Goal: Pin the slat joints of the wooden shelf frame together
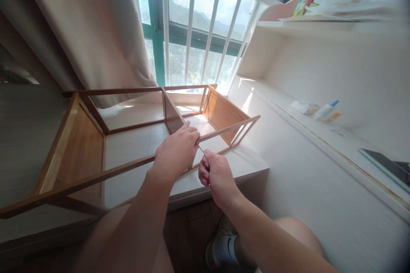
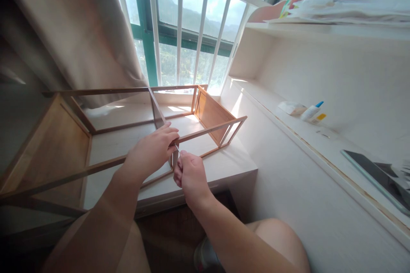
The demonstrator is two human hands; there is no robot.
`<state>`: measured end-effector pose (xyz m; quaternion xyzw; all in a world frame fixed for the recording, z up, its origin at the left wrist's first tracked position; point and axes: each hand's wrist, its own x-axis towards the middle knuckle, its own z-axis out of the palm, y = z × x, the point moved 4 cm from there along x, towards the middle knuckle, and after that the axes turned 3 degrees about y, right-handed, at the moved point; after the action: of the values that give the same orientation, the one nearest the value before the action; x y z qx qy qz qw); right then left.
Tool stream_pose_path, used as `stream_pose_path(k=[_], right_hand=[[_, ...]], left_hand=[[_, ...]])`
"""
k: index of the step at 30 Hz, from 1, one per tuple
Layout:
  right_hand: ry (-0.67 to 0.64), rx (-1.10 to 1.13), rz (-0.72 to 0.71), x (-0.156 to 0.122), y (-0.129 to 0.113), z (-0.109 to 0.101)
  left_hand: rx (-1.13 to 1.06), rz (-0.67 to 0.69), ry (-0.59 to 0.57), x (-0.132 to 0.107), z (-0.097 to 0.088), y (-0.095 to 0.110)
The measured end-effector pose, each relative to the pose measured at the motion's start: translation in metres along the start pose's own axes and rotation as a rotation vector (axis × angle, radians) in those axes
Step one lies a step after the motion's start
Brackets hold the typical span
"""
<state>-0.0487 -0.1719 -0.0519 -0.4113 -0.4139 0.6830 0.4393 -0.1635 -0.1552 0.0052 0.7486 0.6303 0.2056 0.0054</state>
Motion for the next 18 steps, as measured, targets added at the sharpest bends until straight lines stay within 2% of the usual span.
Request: stream_pose_path(k=[4, 7, 18], right_hand=[[-0.006, 0.279, 0.137, -0.0075, -0.0005, 0.0086], [-0.013, 0.389, 0.195, -0.0104, -0.0017, 0.0109], [-0.007, 0.245, 0.1, -0.0097, -0.0002, 0.0069]], left_hand=[[0.024, 0.0, 0.002, 0.0012, 0.0011, -0.0003], [0.028, 0.001, -0.001, 0.0012, 0.0008, -0.0003], [-0.014, 0.01, -0.002, 0.0001, 0.0005, -0.0004]])
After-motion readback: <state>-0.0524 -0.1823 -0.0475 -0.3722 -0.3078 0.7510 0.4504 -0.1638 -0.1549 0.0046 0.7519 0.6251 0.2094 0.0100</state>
